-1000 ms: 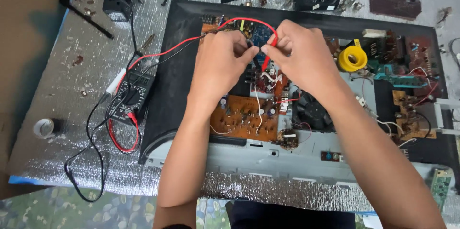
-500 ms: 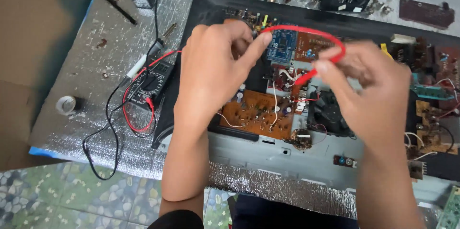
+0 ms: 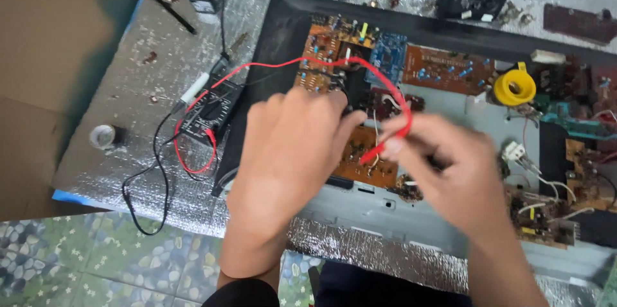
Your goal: Using a multimeter to test various components and points on an open television circuit board for diagnostic purposes.
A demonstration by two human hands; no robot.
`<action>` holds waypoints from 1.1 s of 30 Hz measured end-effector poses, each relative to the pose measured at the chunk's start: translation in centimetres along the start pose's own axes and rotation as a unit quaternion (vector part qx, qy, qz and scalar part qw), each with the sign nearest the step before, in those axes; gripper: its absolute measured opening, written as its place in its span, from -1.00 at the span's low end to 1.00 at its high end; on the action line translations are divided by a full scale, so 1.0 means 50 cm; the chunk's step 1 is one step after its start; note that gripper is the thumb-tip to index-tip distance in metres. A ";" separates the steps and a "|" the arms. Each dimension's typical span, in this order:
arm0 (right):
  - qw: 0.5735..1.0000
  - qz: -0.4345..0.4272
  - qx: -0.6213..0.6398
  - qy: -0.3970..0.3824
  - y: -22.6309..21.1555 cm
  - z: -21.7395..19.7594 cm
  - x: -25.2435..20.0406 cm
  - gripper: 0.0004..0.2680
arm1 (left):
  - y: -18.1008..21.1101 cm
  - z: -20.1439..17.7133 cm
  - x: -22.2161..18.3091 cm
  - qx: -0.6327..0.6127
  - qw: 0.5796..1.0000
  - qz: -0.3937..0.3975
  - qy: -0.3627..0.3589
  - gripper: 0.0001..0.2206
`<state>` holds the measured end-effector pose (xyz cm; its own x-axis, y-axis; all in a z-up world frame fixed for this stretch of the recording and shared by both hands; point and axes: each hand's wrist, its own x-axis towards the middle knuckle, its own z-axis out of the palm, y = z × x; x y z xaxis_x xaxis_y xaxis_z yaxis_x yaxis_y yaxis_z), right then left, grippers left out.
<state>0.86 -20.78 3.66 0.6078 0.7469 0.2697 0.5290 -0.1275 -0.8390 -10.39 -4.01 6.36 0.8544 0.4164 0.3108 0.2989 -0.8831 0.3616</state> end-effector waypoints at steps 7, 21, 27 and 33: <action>0.996 0.035 0.039 0.077 0.050 0.076 -0.061 -0.84 | -0.015 -0.002 -0.011 -0.006 1.000 0.012 0.010 -0.71; 0.995 0.018 -0.006 0.095 0.051 0.079 -0.064 -0.83 | -0.057 0.015 0.001 -0.055 0.995 0.055 -0.064 -0.80; 0.996 0.015 -0.019 0.083 0.051 0.087 -0.060 -0.82 | -0.067 0.050 0.010 -0.090 0.991 0.076 -0.067 -0.75; 0.996 -0.013 -0.050 0.075 0.054 0.095 -0.057 -0.83 | -0.063 0.064 0.026 -0.098 0.987 0.058 -0.118 -0.77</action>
<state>-2.24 -20.15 -1.63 0.6707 0.6456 0.3652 0.5974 -0.1784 -0.7818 -8.83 -1.38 2.80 0.9599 0.2335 0.1551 0.1259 -0.8536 0.5055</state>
